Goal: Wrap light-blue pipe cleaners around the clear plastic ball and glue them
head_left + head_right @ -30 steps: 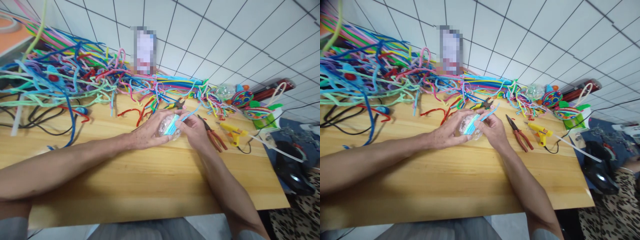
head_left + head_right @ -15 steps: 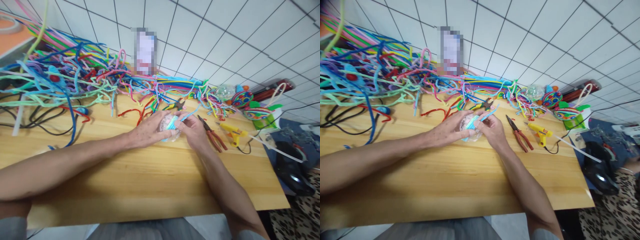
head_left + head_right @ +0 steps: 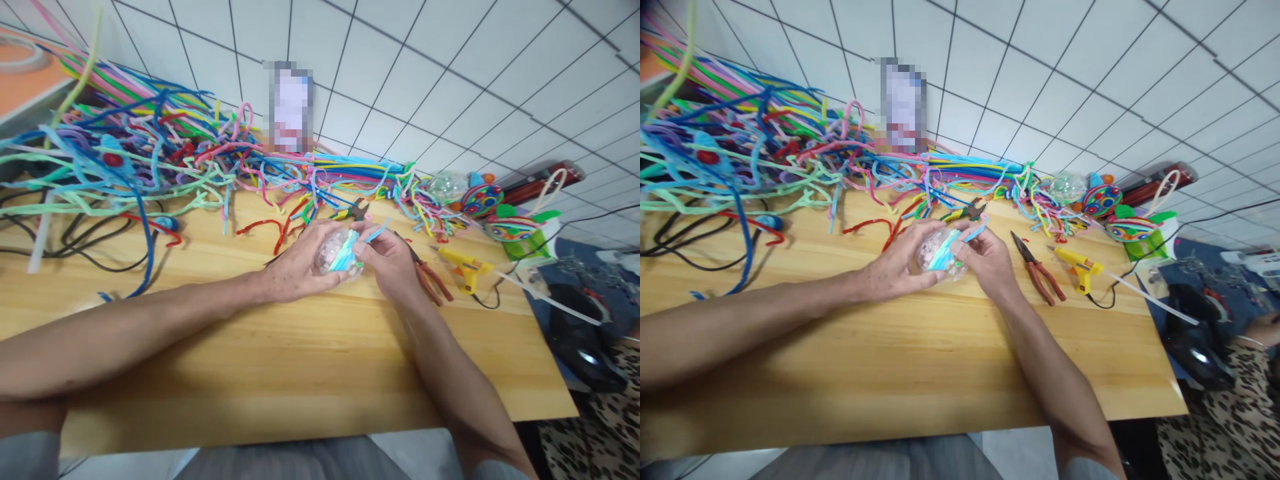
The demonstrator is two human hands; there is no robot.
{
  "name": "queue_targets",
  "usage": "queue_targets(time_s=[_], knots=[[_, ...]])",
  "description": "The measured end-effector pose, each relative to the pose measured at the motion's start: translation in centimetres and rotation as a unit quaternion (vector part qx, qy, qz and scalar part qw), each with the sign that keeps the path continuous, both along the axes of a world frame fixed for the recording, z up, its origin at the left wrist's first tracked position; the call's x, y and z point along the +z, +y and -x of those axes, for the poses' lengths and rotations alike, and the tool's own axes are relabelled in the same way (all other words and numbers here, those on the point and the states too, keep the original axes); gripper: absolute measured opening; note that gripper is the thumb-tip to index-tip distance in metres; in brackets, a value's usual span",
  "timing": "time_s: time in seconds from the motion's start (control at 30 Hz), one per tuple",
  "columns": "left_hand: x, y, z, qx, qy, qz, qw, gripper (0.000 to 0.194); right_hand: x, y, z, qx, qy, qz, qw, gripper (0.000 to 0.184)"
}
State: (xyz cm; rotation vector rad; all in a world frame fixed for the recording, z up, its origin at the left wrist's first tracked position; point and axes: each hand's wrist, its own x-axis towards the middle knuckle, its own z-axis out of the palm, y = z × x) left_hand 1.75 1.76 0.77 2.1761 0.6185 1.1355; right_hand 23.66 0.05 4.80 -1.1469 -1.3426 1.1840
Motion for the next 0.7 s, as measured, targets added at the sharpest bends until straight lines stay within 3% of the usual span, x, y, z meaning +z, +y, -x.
queue_targets(time_s=[0.17, 0.43, 0.7], knots=[[0.0, -0.05, 0.02, -0.011, -0.002, -0.007, 1.0, 0.073, -0.08, -0.22, 0.14, 0.005, -0.024, -0.019, 1.0, 0.038], [0.44, -0.7, 0.27, -0.009, 0.032, 0.093, 0.995, 0.059, -0.01, -0.82, 0.81, -0.007, -0.068, -0.041, 0.997, 0.033], [-0.05, -0.47, 0.35, -0.021, 0.029, 0.043, 0.998, 0.062, -0.06, -0.34, 0.28, -0.002, -0.045, -0.019, 0.999, 0.034]])
